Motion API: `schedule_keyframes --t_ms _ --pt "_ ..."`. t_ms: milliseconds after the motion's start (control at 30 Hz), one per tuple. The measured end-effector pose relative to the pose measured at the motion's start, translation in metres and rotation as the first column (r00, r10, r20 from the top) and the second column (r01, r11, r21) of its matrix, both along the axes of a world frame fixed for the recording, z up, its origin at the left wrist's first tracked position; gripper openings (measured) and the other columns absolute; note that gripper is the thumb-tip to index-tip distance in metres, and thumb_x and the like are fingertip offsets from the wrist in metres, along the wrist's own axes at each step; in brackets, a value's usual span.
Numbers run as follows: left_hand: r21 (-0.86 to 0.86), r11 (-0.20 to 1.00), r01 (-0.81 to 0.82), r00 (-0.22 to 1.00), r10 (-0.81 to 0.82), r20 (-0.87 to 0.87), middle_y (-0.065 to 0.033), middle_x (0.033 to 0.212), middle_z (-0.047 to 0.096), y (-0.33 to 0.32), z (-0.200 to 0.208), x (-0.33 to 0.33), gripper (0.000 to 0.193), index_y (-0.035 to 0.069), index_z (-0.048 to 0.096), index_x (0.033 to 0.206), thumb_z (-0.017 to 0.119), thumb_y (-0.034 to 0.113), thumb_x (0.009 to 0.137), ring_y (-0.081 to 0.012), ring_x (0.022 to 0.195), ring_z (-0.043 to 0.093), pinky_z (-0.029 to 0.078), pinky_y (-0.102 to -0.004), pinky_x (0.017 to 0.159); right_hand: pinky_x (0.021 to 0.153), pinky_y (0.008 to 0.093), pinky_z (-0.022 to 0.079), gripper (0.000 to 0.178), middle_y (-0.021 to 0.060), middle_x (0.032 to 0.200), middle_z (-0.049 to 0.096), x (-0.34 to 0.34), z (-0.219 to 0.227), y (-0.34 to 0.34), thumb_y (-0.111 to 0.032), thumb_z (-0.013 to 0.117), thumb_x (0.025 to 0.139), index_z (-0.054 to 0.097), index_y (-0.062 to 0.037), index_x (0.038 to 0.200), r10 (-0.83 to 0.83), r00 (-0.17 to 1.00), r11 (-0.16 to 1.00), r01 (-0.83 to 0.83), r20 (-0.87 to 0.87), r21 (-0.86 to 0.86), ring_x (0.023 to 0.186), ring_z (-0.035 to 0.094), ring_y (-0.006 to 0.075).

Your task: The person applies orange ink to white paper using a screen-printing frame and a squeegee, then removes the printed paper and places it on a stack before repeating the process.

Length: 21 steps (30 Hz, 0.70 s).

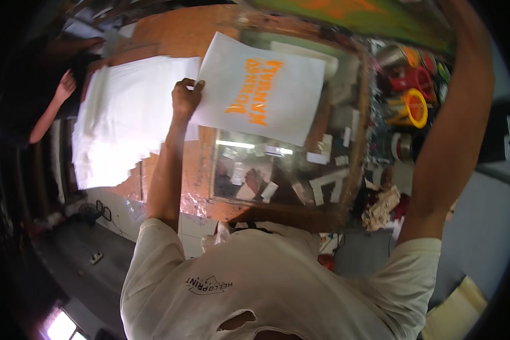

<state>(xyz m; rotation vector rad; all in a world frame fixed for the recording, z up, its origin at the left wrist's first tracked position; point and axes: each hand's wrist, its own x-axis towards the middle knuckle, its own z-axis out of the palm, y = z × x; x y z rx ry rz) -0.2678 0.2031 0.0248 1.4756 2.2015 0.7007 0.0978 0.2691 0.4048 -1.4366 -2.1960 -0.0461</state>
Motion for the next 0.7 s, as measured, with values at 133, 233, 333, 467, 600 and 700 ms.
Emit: schedule_keyframes --t_ms 133,233,333,467,600,700 --pt "0.219 0.961 -0.166 0.914 0.234 -0.333 -0.0280 0.136 0.059 0.002 0.027 -0.129 0.046 0.004 0.066 0.127 0.074 0.031 0.092 -0.0420 0.121 0.061 0.050 -0.0477 0.102 0.062 0.0327 0.048 0.052 0.0056 0.080 0.067 -0.006 0.009 0.013 -0.051 0.062 0.101 0.074 -0.0020 0.114 -0.047 0.994 0.988 0.032 -0.095 -0.154 0.066 0.061 0.0147" --pt "0.439 0.887 -0.142 0.858 0.331 -0.393 -0.0304 0.145 0.052 -0.025 0.028 -0.172 0.060 -0.003 0.052 0.142 0.070 0.029 0.095 -0.0452 0.134 0.051 0.043 -0.0526 0.111 0.079 0.0312 0.047 0.062 0.0021 0.111 0.073 0.003 0.000 0.034 -0.059 0.063 0.098 0.070 -0.0079 0.133 -0.016 0.998 0.973 0.000 -0.066 -0.232 0.097 0.066 0.0154" --pt "0.412 0.906 -0.093 0.891 0.261 -0.372 -0.0328 0.148 0.050 -0.083 -0.002 -0.121 0.060 -0.010 0.047 0.145 0.065 0.024 0.098 -0.0468 0.139 0.046 0.037 -0.0559 0.115 0.089 0.0275 0.047 0.064 0.0054 0.118 0.072 0.025 -0.008 0.048 -0.059 0.061 0.100 0.068 -0.0069 0.137 -0.088 0.995 0.940 0.100 0.053 -0.325 0.105 0.064 0.0130" --pt "-0.278 0.948 0.153 0.829 -0.276 -0.486 -0.0231 0.172 0.008 -0.185 -0.041 0.018 0.075 -0.003 0.009 0.163 0.036 0.043 0.110 -0.0398 0.159 0.006 0.005 -0.0577 0.129 0.100 0.0282 0.045 0.065 0.0085 0.117 0.071 0.037 -0.024 0.051 -0.058 0.061 0.100 0.068 -0.0043 0.135 -0.001 0.994 0.993 -0.012 -0.113 -0.116 0.107 0.063 0.0147" --pt "-0.058 0.962 0.266 0.868 -0.265 -0.420 -0.0239 0.166 0.030 -0.227 -0.040 0.085 0.076 -0.005 0.034 0.157 0.055 0.044 0.104 -0.0395 0.156 0.023 0.018 -0.0580 0.126 0.105 0.0303 0.044 0.068 0.0108 0.119 0.071 0.036 -0.029 0.039 -0.060 0.062 0.099 0.067 -0.0034 0.136 0.002 0.992 0.973 -0.032 -0.129 -0.229 0.115 0.063 0.0186" --pt "0.118 0.974 0.194 0.957 -0.161 -0.241 -0.0213 0.151 0.049 -0.209 -0.032 0.076 0.061 -0.001 0.054 0.143 0.070 0.034 0.095 -0.0371 0.141 0.044 0.032 -0.0546 0.115 0.107 0.0319 0.043 0.072 0.0129 0.124 0.071 0.036 -0.031 0.033 -0.064 0.061 0.097 0.067 -0.0037 0.136 -0.074 0.991 0.970 0.045 -0.113 -0.237 0.120 0.064 0.0221"
